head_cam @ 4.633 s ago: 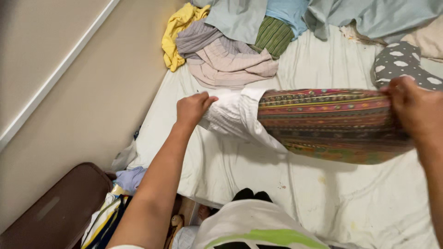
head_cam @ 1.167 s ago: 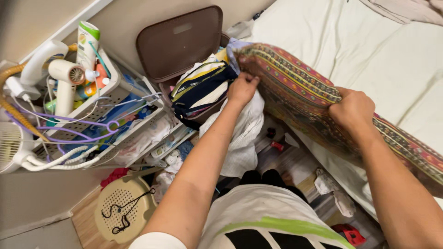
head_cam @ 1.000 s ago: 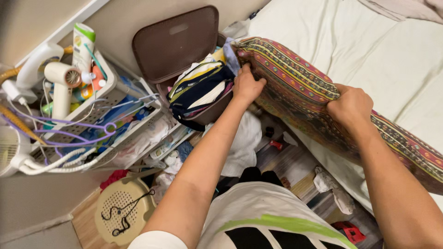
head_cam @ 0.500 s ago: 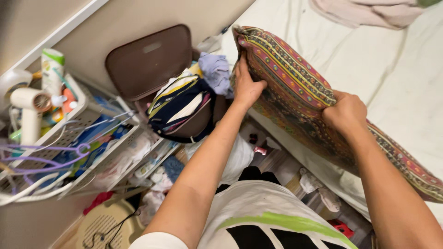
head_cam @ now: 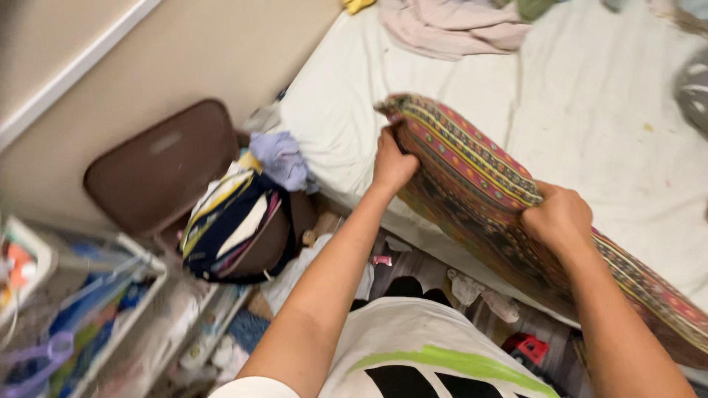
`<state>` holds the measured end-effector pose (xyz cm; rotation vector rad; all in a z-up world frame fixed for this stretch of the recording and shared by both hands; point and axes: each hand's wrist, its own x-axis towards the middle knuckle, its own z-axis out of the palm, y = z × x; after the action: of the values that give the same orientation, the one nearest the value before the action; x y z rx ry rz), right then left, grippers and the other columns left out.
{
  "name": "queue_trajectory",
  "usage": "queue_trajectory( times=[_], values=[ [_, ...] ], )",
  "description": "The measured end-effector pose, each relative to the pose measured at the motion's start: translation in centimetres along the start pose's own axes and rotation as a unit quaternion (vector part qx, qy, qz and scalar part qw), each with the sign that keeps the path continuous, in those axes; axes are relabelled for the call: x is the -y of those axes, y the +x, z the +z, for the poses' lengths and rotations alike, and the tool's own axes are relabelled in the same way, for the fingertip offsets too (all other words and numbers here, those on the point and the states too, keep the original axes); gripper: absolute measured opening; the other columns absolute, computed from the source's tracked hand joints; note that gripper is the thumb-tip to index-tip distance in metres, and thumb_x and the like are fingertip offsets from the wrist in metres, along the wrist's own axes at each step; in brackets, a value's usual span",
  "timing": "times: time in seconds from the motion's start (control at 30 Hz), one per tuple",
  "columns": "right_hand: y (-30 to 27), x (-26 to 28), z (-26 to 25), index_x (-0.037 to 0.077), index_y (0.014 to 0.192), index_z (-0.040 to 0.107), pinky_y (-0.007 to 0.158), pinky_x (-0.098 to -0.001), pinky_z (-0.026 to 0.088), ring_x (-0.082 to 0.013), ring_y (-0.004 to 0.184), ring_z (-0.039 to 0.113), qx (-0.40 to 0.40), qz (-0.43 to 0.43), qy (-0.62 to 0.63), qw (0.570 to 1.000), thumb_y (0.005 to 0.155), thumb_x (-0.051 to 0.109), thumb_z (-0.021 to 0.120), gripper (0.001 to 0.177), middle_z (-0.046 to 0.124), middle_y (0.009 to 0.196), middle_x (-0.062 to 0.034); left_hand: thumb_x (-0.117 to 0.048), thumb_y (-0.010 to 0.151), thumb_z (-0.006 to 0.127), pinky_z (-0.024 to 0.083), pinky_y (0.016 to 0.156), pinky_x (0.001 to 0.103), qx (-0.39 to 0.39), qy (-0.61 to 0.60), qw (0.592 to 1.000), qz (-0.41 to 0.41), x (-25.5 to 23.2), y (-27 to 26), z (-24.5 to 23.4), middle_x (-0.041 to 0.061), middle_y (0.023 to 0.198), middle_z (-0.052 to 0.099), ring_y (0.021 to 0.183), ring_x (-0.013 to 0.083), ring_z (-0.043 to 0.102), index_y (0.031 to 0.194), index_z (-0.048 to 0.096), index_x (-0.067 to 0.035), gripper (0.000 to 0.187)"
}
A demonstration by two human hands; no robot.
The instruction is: The person organizes various items on a bed, including folding and moving a yellow character blanket and swapping pillowcases on different pillows.
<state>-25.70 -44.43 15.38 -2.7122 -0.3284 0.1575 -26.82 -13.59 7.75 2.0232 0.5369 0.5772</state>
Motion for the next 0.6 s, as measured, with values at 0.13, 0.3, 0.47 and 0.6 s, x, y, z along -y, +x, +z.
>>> queue_trajectory(
  times=[0.13,0.3,0.47,0.6],
  values=[
    [-4.1,-1.6,-0.6,0.033,0.13,0.075,0.088,-0.0504,0.054,-0.0403,0.099,0.07,-0.002,0.091,-0.024,0.996,0.076,0.012,0.064,0.059,0.075,0.103,-0.0212,-0.01,0.066,0.069,0.045,0.107,0.045,0.123,0.023,0.992,-0.009,-1.4,-1.3,1.6,0.028,0.132,0.056,0.126,0.046,0.053,0.136,0.042,-0.001,0.076],
    [-11.0,-3.5,-0.8,0.032,0.129,0.075,0.086,-0.0508,0.054,-0.0405,0.097,0.07,-0.068,0.182,-0.008,0.981,0.08,0.016,0.067,0.052,0.075,0.102,-0.0213,-0.015,0.071,0.069,0.041,0.111,0.044,0.245,-0.042,0.967,0.056,-3.2,-4.4,4.5,0.023,0.147,0.049,0.136,0.0418,0.047,0.146,0.036,-0.005,0.083],
    [-19.3,-6.1,-2.5,0.028,0.125,0.078,0.084,-0.0478,0.054,-0.0392,0.092,0.07,-0.183,0.317,0.067,0.928,0.074,0.012,0.074,0.053,0.074,0.101,-0.0219,-0.031,0.088,0.068,0.03,0.121,0.044,0.373,-0.109,0.912,0.134,-7.1,-10.5,9.5,0.022,0.166,0.029,0.151,0.0389,0.032,0.163,0.018,-0.01,0.093],
    [-26.9,-7.9,-4.3,0.012,0.111,0.078,0.072,-0.0417,0.054,-0.0289,0.08,0.072,-0.295,0.391,0.214,0.845,0.059,-0.006,0.075,0.055,0.078,0.093,-0.0155,-0.056,0.091,0.069,0.024,0.122,0.042,0.523,-0.114,0.836,0.122,-9.8,-17.8,13.6,0.023,0.17,0.021,0.155,0.036,0.023,0.169,0.006,-0.015,0.108]
  ],
)
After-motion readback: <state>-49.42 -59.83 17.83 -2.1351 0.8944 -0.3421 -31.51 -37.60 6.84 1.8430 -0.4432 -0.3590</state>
